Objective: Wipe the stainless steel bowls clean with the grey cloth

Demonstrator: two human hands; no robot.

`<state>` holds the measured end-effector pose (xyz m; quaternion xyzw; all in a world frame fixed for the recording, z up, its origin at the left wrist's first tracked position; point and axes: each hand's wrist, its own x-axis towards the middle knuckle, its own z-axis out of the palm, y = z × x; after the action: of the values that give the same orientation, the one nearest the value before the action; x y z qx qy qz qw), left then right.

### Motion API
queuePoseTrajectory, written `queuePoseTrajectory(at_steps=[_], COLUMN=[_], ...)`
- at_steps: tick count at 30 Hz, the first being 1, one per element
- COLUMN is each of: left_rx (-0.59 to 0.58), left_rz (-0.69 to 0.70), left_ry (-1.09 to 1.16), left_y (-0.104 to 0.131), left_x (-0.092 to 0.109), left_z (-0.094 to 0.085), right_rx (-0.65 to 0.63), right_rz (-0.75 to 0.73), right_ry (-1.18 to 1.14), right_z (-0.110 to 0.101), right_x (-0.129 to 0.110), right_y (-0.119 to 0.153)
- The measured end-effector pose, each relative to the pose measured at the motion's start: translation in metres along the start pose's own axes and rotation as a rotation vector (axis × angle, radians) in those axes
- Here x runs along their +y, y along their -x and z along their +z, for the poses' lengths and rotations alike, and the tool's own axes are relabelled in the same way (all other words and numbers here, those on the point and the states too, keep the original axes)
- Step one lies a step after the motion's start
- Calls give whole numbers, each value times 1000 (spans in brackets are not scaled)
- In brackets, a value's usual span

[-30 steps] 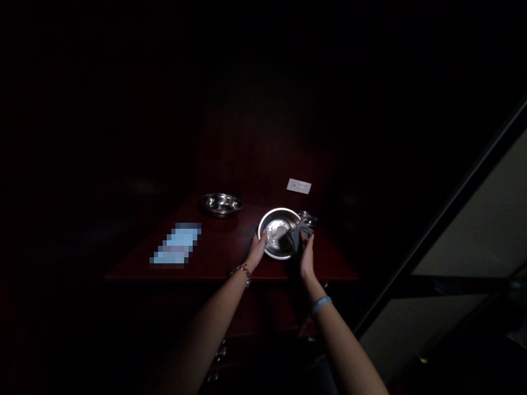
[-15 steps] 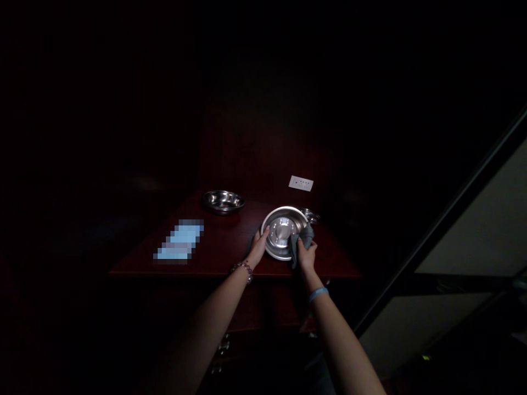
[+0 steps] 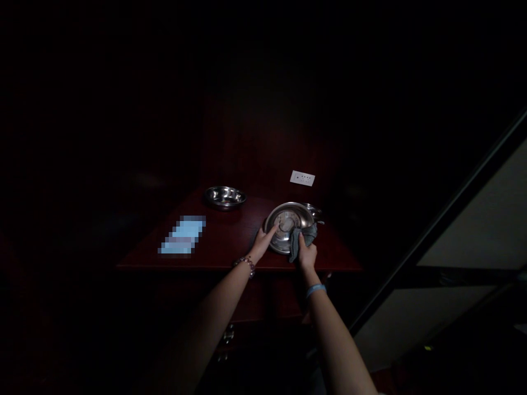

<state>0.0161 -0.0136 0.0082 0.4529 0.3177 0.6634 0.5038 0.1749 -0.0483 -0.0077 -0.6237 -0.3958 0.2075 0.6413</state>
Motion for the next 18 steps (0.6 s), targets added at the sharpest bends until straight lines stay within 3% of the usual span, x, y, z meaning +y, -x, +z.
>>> queuePoseTrajectory(at_steps=[6, 12, 18], left_rx=[-115, -390, -339], left_rz=[1, -30, 0], left_ry=[-39, -191, -220], left_y=[7, 14, 2], left_x=[10, 7, -11], left_z=[3, 3, 2], right_rx=[27, 74, 32], right_rz=[-28, 51, 162], right_ry=[-111, -221, -406], right_z=[-2, -1, 35], right_x=[-1, 9, 8], right_y=[4, -5, -6])
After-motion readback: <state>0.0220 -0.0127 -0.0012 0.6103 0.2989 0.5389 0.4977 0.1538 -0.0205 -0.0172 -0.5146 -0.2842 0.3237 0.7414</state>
